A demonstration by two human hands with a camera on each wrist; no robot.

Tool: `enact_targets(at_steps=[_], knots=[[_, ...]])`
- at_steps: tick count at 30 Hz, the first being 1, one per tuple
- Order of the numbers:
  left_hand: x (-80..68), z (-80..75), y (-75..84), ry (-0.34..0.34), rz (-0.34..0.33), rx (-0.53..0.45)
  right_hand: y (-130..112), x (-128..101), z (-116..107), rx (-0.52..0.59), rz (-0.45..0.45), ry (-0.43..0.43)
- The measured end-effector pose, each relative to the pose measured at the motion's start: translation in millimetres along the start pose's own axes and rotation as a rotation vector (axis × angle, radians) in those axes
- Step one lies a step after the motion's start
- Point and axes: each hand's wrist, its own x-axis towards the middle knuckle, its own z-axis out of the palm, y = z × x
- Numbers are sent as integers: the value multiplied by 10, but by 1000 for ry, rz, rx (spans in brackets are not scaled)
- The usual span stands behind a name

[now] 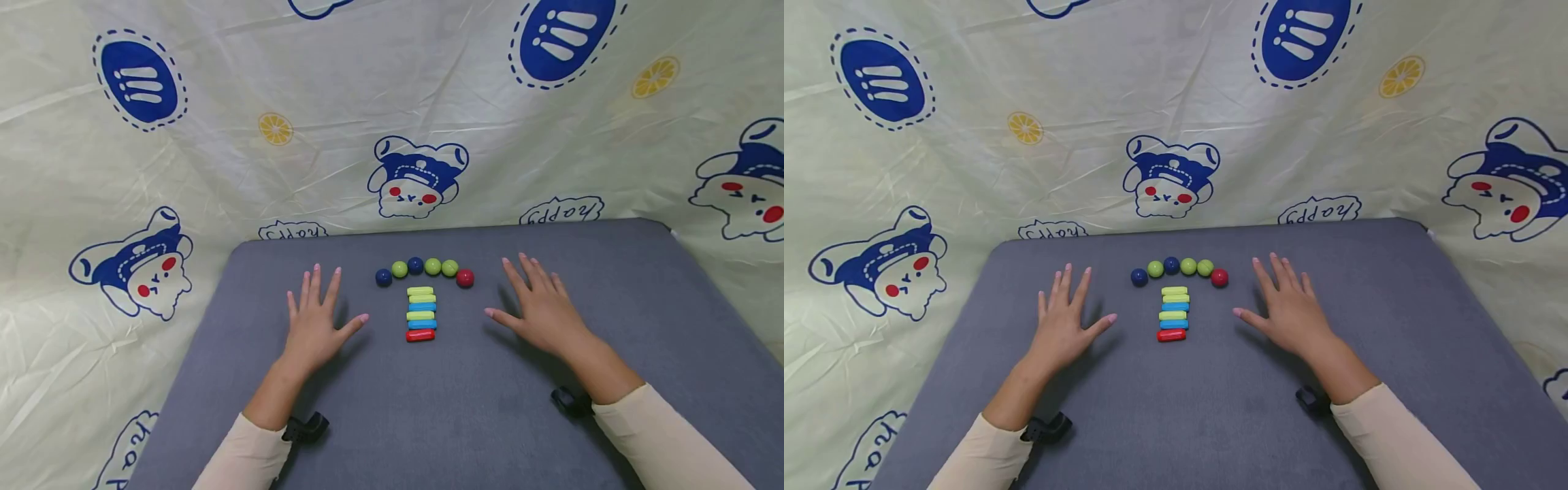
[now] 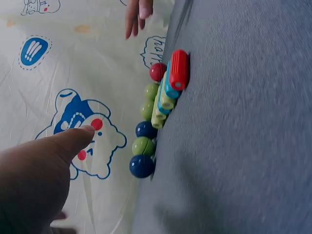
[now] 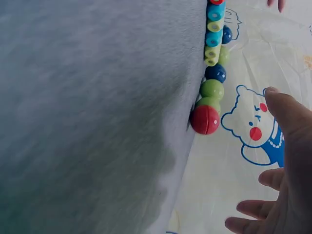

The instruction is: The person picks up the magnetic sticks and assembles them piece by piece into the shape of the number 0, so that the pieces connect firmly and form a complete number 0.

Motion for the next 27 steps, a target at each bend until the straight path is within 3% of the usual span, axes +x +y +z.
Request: enact_targets(at_steps=[7,17,27], knots=[[-59,52,214,31,122,-207,-73,134,-15,131,-29,-35],[-86,264,425,-53,206,-410,-135,396,87,272,-25,-80],[-47,415,558,-120,246,-441,-167,581,174,346,-44,-113]])
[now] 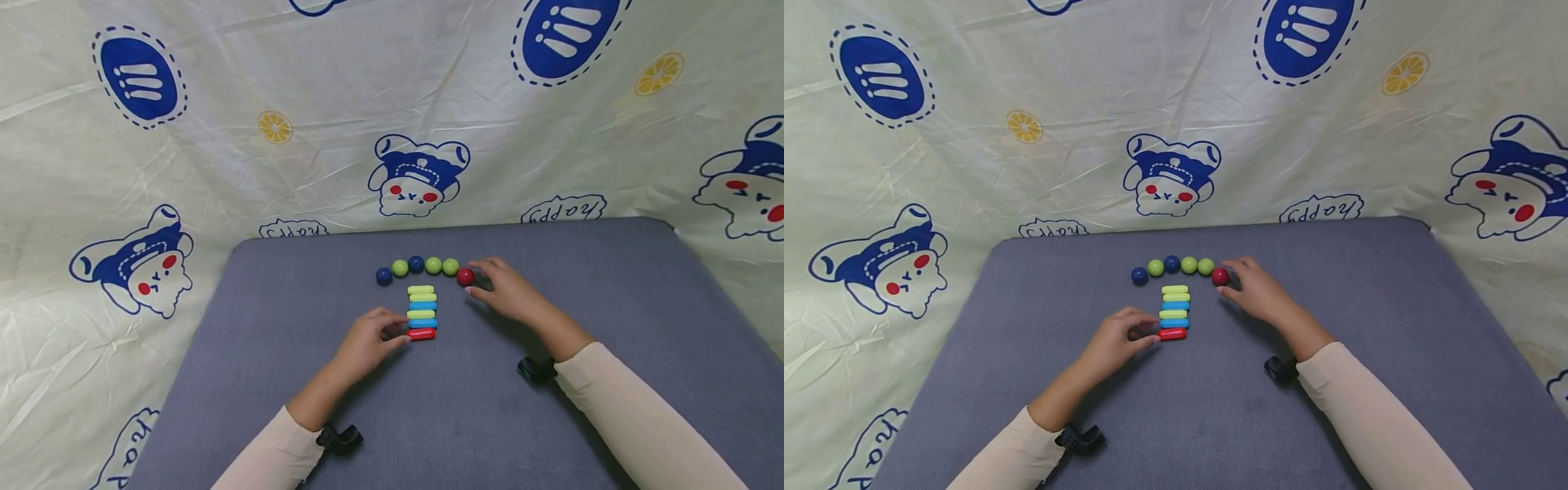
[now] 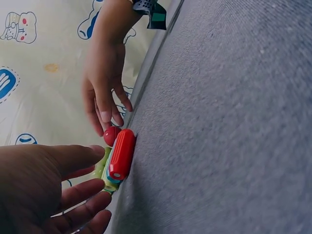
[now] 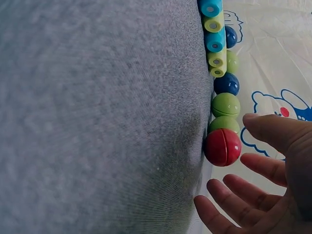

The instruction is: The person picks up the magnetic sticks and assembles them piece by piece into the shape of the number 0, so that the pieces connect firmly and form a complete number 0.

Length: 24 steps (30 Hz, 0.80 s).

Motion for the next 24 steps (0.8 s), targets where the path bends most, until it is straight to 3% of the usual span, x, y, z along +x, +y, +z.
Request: enact_targets(at_steps=[10,24], knots=[[27,102,35,-27,-7,17,39,63,42,2,-25,-22],[43,180,20,-10,-2,88,-12,55,76,-22,-54,-21]])
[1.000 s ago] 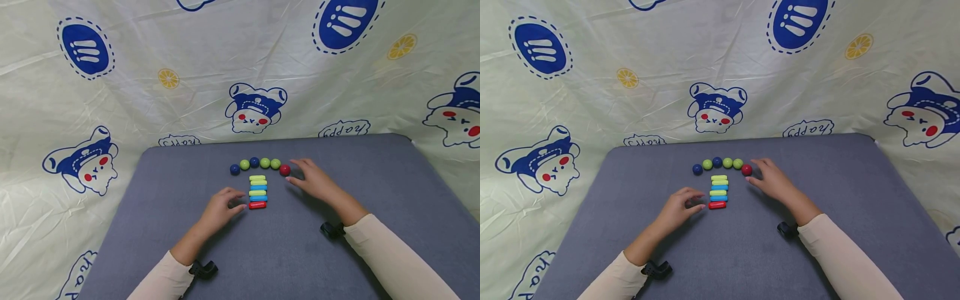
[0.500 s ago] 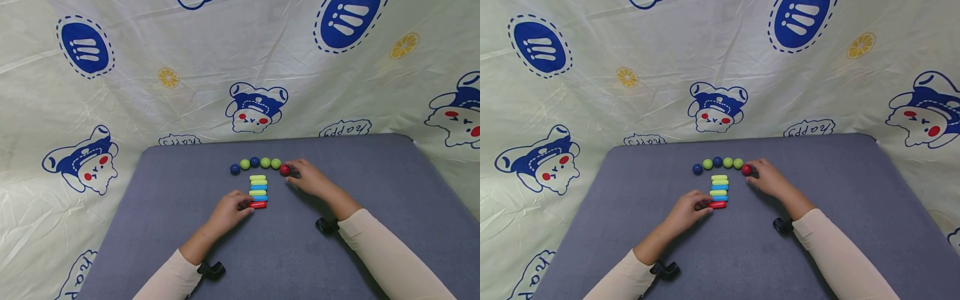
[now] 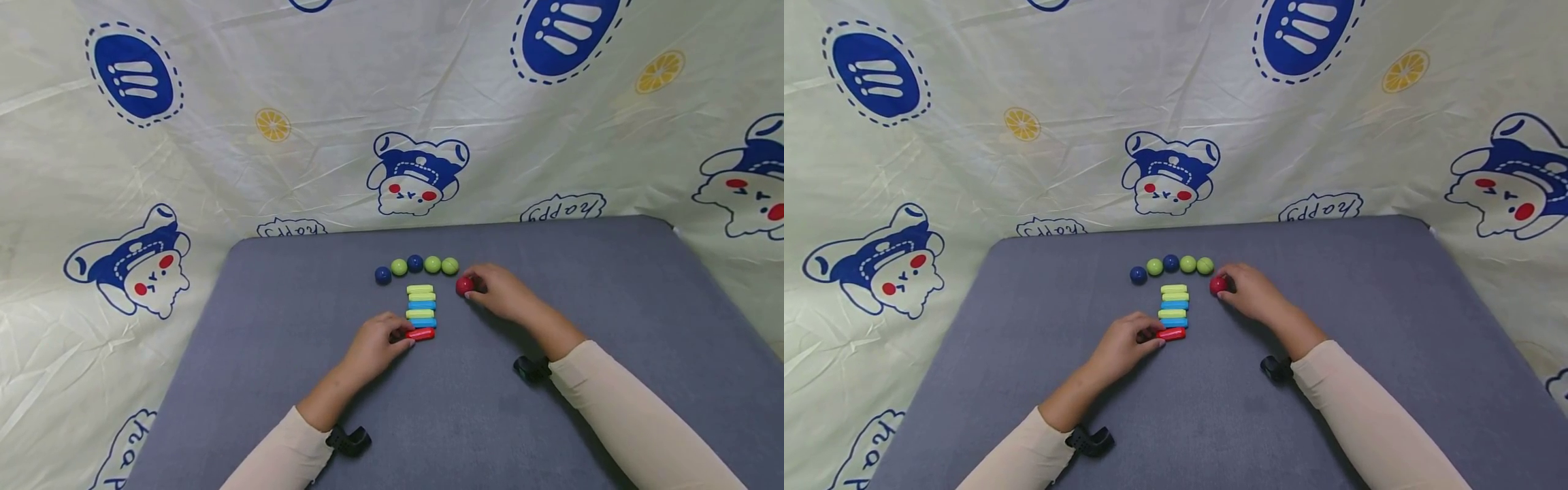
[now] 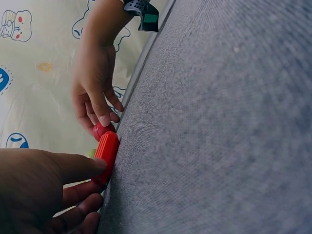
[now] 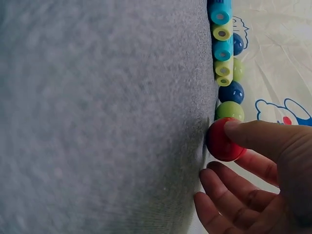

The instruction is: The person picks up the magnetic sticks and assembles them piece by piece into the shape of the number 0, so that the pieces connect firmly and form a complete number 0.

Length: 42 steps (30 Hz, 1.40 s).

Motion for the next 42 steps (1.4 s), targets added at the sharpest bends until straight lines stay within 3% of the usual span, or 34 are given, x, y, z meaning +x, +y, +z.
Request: enact_targets(at_steps=[7,12,26,37,42], knots=[[-14,26,-10,11,-7,-6,-21,-96,29,3,-4,-25],[-28,28,-7,1,-7,-36,-63,-232,60,74,-14,-51],[-53,70,-31,21,8,-187,-265,-512,228,175,-57,-160],[-46,68,-35,-6,16,-206,-268,-589,296,220,-49,-170],[-40,106,-51,-29,21,-152,-251,-600,321,248,-60,-168]])
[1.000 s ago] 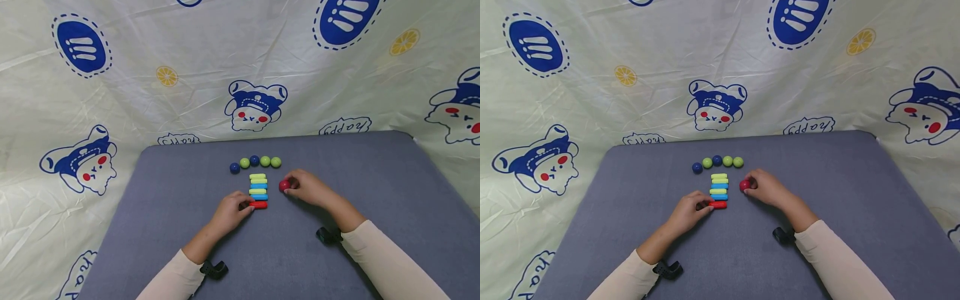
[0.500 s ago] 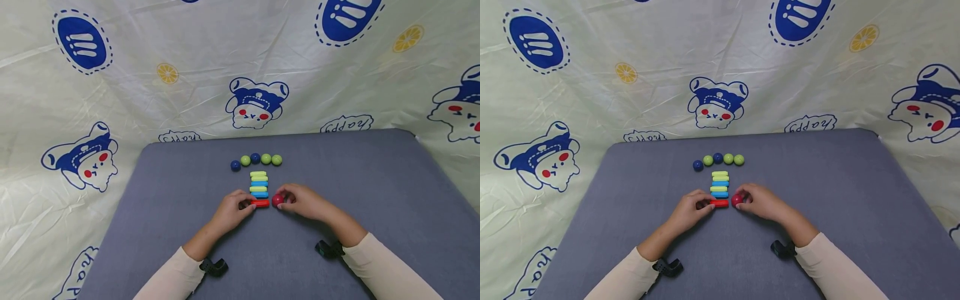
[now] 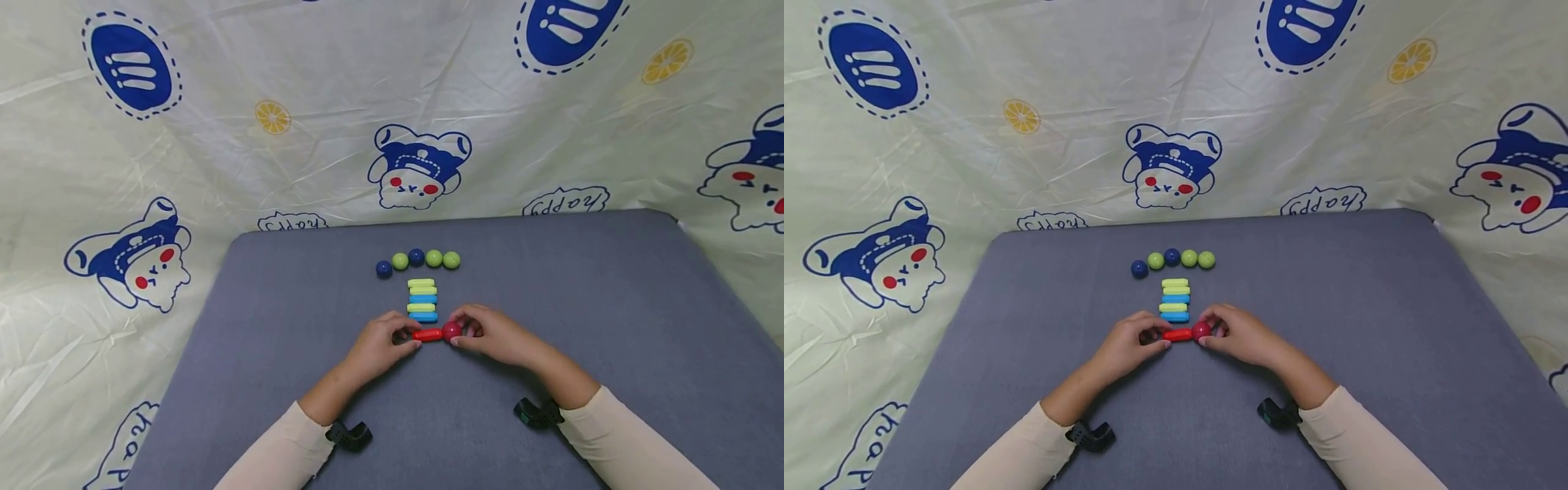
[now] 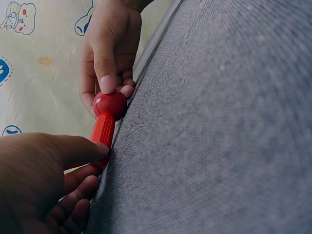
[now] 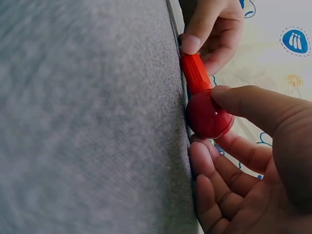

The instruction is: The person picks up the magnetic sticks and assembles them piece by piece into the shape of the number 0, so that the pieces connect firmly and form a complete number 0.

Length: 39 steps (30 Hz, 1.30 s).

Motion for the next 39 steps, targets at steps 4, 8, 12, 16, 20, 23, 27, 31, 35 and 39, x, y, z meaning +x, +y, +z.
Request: enact_targets(at_steps=[4,8,12,16,20,23,27,31,35,39], knots=[[7,27,-3,1,11,16,44,-5,4,33,-5,-8],[5,34,-3,25,0,-28,87,6,-4,68,-16,-16],[5,31,-17,38,3,-56,110,17,-9,91,-18,-24],[11,16,-31,35,-7,-61,121,33,-5,106,-20,-34],[20,-3,-34,35,-25,-79,119,56,-12,123,-29,-38],[26,-11,-33,32,-26,-89,111,58,-15,132,-31,-36],[16,-11,-40,21,-33,-88,107,39,1,140,-29,-42],[-1,-9,-40,10,-39,-95,102,20,19,150,-26,-43],[-8,-7,-30,17,-35,-111,97,17,20,148,-30,-41],[-9,-4,-17,18,-44,-120,106,22,14,138,-23,-43]])
